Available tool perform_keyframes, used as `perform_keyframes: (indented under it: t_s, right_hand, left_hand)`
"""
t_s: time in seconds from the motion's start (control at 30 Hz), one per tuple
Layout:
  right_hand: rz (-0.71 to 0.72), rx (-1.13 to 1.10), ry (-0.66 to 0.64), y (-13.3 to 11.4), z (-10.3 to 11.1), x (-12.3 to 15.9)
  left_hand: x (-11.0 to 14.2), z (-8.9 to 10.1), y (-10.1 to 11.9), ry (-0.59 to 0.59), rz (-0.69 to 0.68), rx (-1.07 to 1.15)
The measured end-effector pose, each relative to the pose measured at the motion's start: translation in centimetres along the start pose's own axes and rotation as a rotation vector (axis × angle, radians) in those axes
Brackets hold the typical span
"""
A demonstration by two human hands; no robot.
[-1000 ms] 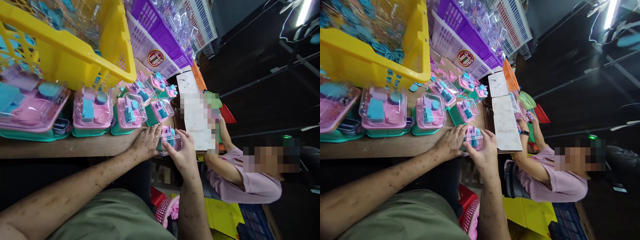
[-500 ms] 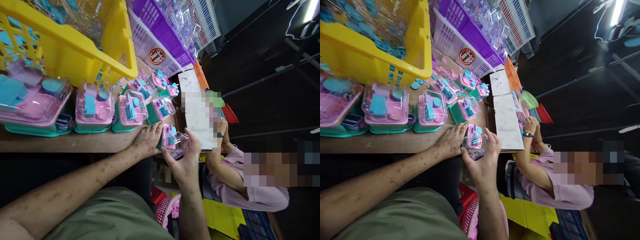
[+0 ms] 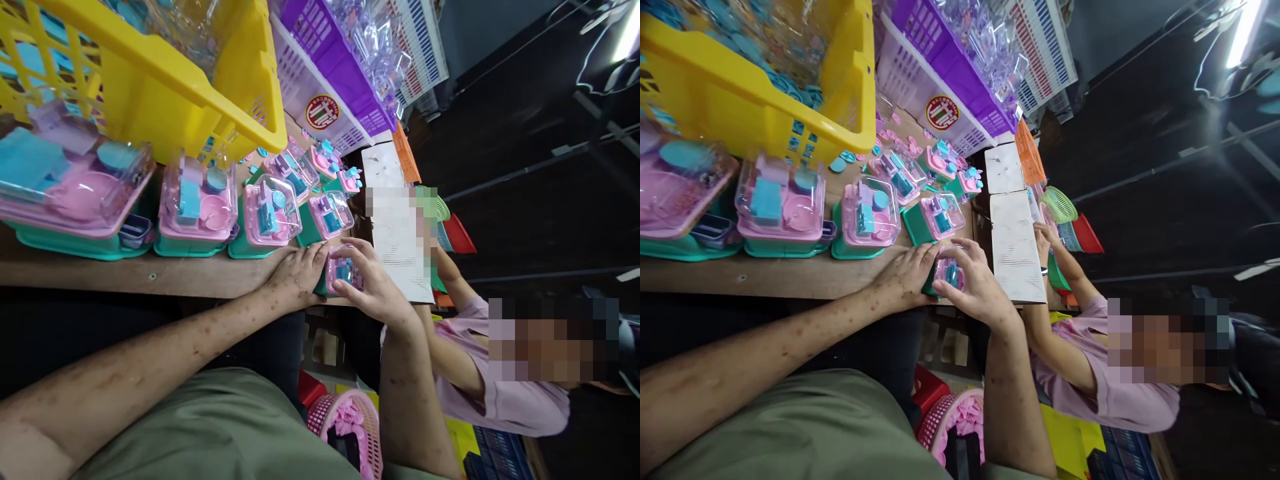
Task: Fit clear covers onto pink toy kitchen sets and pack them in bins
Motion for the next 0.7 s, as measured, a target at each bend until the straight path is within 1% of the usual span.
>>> perform_keyframes:
  t_s: [0.07, 0.13, 0.2, 0.33, 0.5, 0.6, 0.7]
  right_hand:
    - [-0.039, 0.026, 0.129, 0.1, -1.3, 0.2]
    - [-0.058, 0.048, 0.241, 0.3, -2.1, 0.4]
    - [-0.043, 0.075, 0.286, 0.4, -2.4, 0.6]
    - [0.014, 0.105, 0.294, 0.3, -2.0, 0.4]
    - [0.044, 0.051, 0.281, 0.6, -1.6, -0.2]
    - [0.048, 0.024, 0.306, 1.1, -1.4, -0.4]
    - [0.049, 0.064, 0.321, 1.3, -1.3, -0.3]
  left_hand:
    - [0.0, -0.1, 0.0, 0.002, 0.001, -0.007]
    - [0.0, -0.1, 0.0, -0.001, 0.002, -0.022]
    - [0.0, -0.1, 0.0, -0.008, -0.001, -0.032]
    - [-0.1, 0.3, 0.2, -0.019, 0.005, -0.031]
    - [-0.2, 0.6, 0.5, -0.054, 0.022, -0.021]
    - [-0.1, 0.6, 0.5, -0.047, 0.027, -0.022]
    - [-0.1, 0.5, 0.4, -0.032, 0.024, -0.022]
Point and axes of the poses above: each hand's wrist, its own x-axis away from the middle knuckle, its own z-axis out of the back of the hand, y = z × x, the point moved 1 cm from there along -x, towards the middle knuckle, and after that the axes turned 4 degrees about z, right-handed, at the moved point
